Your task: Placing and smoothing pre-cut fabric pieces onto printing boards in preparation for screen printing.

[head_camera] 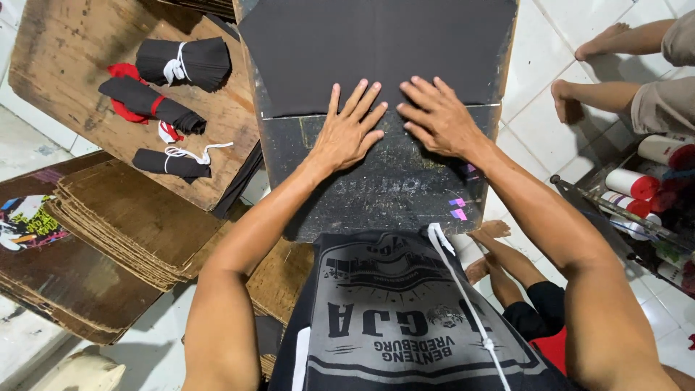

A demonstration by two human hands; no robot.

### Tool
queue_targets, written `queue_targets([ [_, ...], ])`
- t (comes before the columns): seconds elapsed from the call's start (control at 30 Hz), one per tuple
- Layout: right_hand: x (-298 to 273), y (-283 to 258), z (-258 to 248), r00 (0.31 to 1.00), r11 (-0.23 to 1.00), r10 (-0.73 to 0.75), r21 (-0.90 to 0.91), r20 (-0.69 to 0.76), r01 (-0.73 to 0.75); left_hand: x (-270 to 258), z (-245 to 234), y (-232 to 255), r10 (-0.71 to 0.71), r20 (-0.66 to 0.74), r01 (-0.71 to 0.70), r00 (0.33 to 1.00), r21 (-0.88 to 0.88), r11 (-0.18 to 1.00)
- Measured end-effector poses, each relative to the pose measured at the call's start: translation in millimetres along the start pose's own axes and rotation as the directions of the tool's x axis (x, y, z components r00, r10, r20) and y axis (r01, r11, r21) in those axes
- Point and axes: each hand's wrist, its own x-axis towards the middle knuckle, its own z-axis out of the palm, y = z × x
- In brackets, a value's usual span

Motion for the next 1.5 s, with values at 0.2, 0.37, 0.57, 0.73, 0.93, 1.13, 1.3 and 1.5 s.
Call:
queue_targets([
  [0.2,-54.0,20.9,-22.3,0.939,0.960,0.085,-0.226,-0.334,-0.167,11.0,7.7,-9.3,0.063,-0.370,-0.072,0.927,-0.013,0.997],
  [0.37,-63.8,19.5,-41.6,0.947,0.904,0.061,-0.385,-0.315,-0.186,22.6,10.1,-9.7,0.132,-0.483,-0.133,0.865,0.032,0.991],
  [0.57,-75.0,26.2,-41.4,0.958,0.864,0.025,-0.475,-0.286,-0.164,20.3,10.8,-13.5,0.175,-0.458,-0.166,0.871,0.060,0.984],
  [0.73,-76.4,29.3,-41.0,0.965,0.855,0.035,-0.492,-0.259,-0.163,23.2,9.7,-13.5,0.162,-0.435,-0.143,0.886,0.076,0.987],
  [0.93,-52.7,13.2,-36.5,0.952,0.905,0.044,-0.393,-0.302,-0.166,-12.6,-13.7,-27.4,0.063,-0.421,-0.077,0.905,-0.016,0.997],
  [1.13,36.1,-29.1,13.8,0.925,0.982,-0.017,-0.179,-0.378,-0.055,-87.4,-14.3,-93.8,-0.063,-0.572,0.109,0.818,0.047,0.993],
  [1.3,98.3,-42.7,54.3,0.881,0.983,-0.112,-0.180,-0.459,0.032,-98.2,-12.2,-108.9,0.001,-0.641,0.127,0.767,0.152,0.980],
  [1.5,105.5,-58.2,33.7,0.941,0.980,-0.116,-0.191,-0.319,0.057,-105.0,-29.4,-99.5,-0.061,-0.561,0.134,0.826,0.090,0.987],
])
